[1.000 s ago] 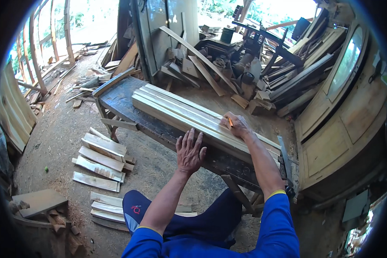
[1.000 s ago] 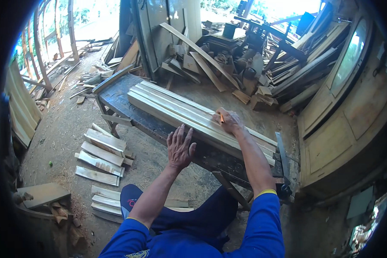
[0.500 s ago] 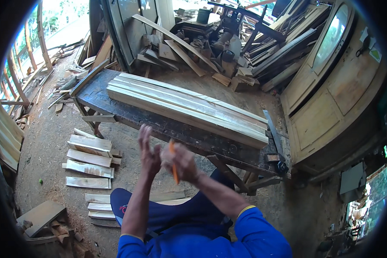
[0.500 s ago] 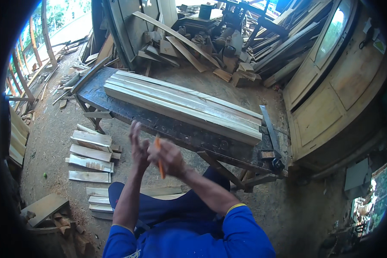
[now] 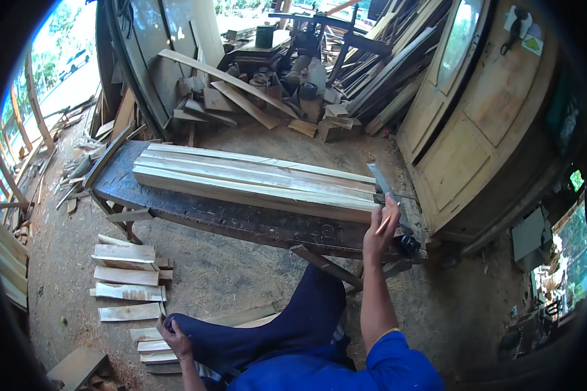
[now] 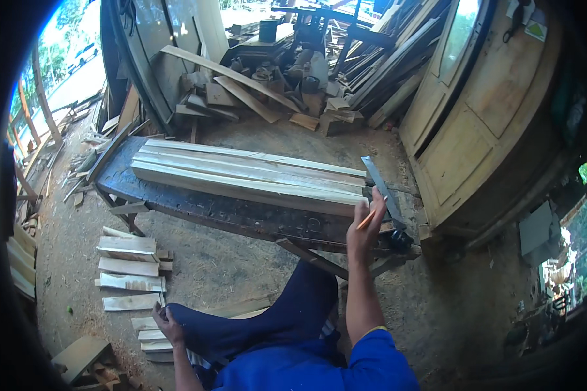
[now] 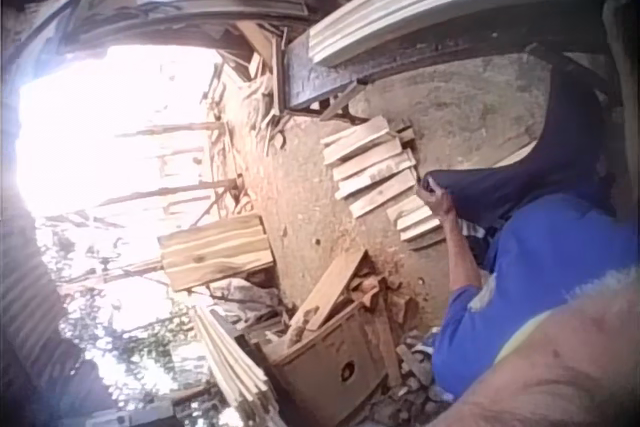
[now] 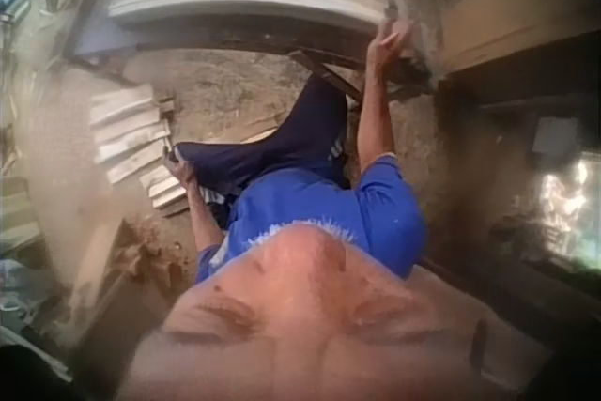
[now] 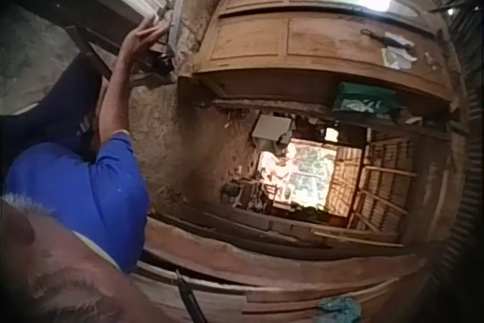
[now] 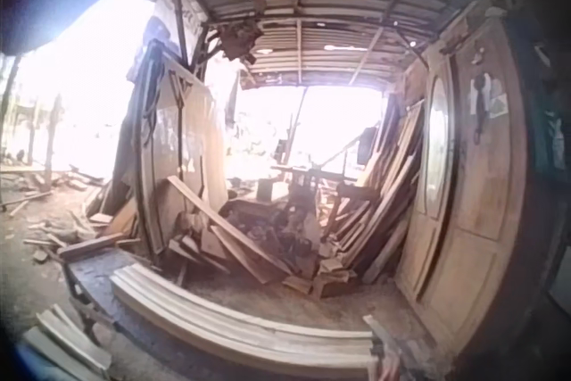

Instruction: The person measures and marks multiple wood planks using a tape measure, a square, and a pencil while sitting in a woodworking area.

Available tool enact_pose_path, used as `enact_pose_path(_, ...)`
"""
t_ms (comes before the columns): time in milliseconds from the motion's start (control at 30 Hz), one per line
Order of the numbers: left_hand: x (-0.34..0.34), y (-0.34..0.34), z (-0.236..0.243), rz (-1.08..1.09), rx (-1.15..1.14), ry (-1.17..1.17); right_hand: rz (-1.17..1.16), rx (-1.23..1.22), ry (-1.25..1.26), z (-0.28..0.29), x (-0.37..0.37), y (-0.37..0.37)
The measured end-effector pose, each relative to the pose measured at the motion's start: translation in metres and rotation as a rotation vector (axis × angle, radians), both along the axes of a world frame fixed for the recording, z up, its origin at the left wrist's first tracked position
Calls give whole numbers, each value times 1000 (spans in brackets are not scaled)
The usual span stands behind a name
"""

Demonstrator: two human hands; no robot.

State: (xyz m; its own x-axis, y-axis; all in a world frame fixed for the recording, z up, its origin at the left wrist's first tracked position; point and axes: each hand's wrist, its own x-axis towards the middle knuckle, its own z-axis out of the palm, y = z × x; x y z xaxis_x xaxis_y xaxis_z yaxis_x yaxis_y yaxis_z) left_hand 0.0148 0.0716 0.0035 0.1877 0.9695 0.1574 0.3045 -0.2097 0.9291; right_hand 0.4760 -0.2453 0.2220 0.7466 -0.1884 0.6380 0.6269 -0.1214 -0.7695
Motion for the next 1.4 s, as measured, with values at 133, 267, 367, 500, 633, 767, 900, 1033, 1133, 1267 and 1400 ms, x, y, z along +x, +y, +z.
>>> enact_pose_path(133, 27, -6, 32, -134, -3, 3, 38, 15, 188, 1, 61, -27)
enact_pose_path(267, 25, -18, 21, -234, 250, 197, -102, -46, -322, 21, -16, 16)
enact_pose_path(367, 14, -22, 10, -163, 198, 167, 662, -154, -343, -14, -112, 64)
enact_pose_path(500, -19, -39, 28, 47, 167, 160, 1193, -988, 144, -171, -188, 158)
enact_pose_path(633, -47, -68, 45, 102, 207, 123, 1240, -1694, 128, -323, -238, 205)
enact_pose_path(767, -66, -89, 61, 113, 293, 191, 1083, -1860, 79, -366, -276, 201)
enact_pose_path(900, -82, -91, 55, 100, 285, 241, 1033, -1836, 158, -383, -273, 207)
enact_pose_path(1033, -90, -90, 55, 86, 267, 250, 1033, -1834, 257, -372, -283, 215)
enact_pose_path(1133, -86, -84, 54, 63, 300, 253, 967, -1804, 202, -375, -288, 212)
enact_pose_path(1267, -82, -79, 49, 37, 303, 294, 995, -1866, 258, -377, -285, 215)
enact_pose_path(1400, -79, -78, 45, 35, 253, 259, 1044, -1829, 203, -390, -277, 210)
